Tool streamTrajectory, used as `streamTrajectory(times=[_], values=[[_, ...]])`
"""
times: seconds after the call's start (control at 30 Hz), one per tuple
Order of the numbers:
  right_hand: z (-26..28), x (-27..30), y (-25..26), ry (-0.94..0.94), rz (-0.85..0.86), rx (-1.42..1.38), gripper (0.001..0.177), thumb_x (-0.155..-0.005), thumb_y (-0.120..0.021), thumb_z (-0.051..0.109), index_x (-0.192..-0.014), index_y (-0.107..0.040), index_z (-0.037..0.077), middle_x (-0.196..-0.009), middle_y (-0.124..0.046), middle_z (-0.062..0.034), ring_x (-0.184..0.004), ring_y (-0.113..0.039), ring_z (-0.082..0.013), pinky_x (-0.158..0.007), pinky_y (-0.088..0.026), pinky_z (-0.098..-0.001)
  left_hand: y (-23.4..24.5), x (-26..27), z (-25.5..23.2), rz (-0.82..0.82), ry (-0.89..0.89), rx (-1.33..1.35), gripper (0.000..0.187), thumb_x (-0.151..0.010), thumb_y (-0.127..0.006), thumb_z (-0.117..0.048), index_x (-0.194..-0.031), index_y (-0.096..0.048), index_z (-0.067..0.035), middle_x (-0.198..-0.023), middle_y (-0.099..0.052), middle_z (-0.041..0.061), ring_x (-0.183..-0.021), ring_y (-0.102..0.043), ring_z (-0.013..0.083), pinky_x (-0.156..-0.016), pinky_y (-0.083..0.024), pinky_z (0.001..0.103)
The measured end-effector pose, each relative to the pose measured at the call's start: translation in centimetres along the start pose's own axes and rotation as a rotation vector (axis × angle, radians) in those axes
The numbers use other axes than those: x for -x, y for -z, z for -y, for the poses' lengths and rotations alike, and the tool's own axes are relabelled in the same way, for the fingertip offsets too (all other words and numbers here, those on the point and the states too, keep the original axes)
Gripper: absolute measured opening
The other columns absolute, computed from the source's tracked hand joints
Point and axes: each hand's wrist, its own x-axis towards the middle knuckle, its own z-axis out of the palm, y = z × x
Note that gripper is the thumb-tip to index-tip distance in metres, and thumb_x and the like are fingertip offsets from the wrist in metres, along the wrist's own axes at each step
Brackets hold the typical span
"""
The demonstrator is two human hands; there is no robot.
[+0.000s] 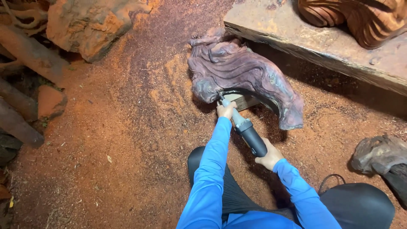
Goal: Carving and refining a wooden statue using a power rotary tool in a workshop
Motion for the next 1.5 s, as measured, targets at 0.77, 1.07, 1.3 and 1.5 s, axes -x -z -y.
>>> streamTrajectory(times=[0.77,1.07,1.3,1.5], values=[[-0.4,-0.1,-0.9,-0.03,-0.025,-0.02,0.101,-0.066,-0.088,0.033,-0.153,-0.039,0.046,-0.126,-0.068,-0.0184,-0.12,-0.067,-0.0357,-0.103,-0.053,-0.0428,-0.1,-0.8,0.6,-0.043,-0.025,-0.083,0.117,-0.065,-0.077,-0.03,-0.158,-0.021,0.012,-0.143,-0.052,0.025,-0.137,-0.052,0.0341,-0.108,-0.048,0.047],[-1.2,-1.1,-0.4,-0.018,-0.026,0.009,0.103,-0.061,-0.09,0.039,-0.151,-0.041,0.047,-0.127,-0.068,-0.0169,-0.122,-0.066,-0.0359,-0.105,-0.053,-0.0422,-1.3,-2.2,1.5,-0.076,-0.02,-0.082,0.079,-0.065,-0.078,-0.031,-0.134,-0.061,0.004,-0.118,-0.068,0.017,-0.116,-0.067,0.028,-0.095,-0.054,0.042],[-1.0,-0.9,0.1,-0.017,-0.014,0.006,0.105,-0.062,-0.093,0.042,-0.152,-0.04,0.046,-0.129,-0.067,-0.0177,-0.124,-0.065,-0.0365,-0.106,-0.052,-0.0419,-1.0,0.3,-0.1,-0.079,-0.006,-0.066,0.096,-0.065,-0.077,-0.031,-0.144,-0.04,0.008,-0.132,-0.059,0.022,-0.129,-0.057,0.0307,-0.106,-0.048,0.044],[-0.5,-0.6,0.8,-0.033,-0.005,0.037,0.104,-0.065,-0.092,0.039,-0.153,-0.038,0.047,-0.129,-0.067,-0.018,-0.124,-0.065,-0.0356,-0.107,-0.052,-0.041,-0.4,3.3,-2.5,-0.073,0.015,-0.04,0.119,-0.064,-0.077,-0.029,-0.158,-0.017,0.014,-0.154,-0.043,0.028,-0.146,-0.042,0.0355,-0.121,-0.038,0.046]])
